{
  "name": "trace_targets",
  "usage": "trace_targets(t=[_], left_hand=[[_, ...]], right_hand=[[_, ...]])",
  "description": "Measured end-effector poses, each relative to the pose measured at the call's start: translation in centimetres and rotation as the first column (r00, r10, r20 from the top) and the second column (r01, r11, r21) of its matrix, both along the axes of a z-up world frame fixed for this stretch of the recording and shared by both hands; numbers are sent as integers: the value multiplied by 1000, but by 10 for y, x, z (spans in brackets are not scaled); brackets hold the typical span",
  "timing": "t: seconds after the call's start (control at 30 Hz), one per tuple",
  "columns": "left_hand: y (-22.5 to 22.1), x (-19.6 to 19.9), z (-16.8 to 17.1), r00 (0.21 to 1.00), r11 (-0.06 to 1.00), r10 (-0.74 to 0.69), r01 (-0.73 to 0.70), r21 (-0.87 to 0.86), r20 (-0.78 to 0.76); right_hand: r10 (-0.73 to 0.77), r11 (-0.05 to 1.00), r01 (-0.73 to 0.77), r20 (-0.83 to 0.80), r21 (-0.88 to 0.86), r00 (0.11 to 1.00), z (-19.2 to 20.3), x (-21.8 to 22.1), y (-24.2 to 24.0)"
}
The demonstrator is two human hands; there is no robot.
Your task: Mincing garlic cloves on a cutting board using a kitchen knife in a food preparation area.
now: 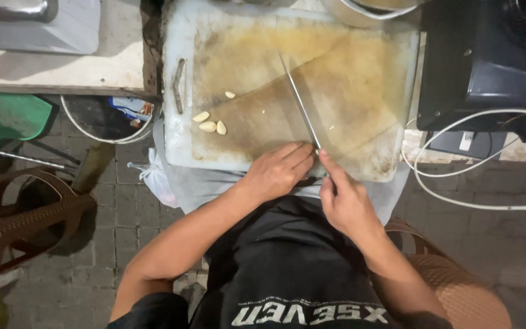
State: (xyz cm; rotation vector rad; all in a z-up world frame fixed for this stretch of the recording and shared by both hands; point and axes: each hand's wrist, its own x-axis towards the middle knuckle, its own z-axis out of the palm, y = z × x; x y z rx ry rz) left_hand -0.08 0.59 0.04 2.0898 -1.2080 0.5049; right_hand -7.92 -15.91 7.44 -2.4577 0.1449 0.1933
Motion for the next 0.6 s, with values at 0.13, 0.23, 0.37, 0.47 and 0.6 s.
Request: trace_targets(t=[0.13,0.23,0.37,0.47,0.6], left_hand=[[3,1,0,1000,999,26,-26,36,6],[8,6,10,999,998,34,-34,61,-12],[9,7,6,999,998,6,-2,69,-49],[15,8,19,999,993,36,-32,112,-37],[16,5,2,997,996,10,-2,90,-80]], right_hand=[[36,999,-35,-38,28,999,23,6,-6],[19,1000,-19,-65,5,998,11,2,-1],[25,999,-26,-27,-32,999,-17,-3,3],[32,999,-33,-145,-6,989,38,8,-3],[0,1000,1,-46,17,999,-1,0,5]])
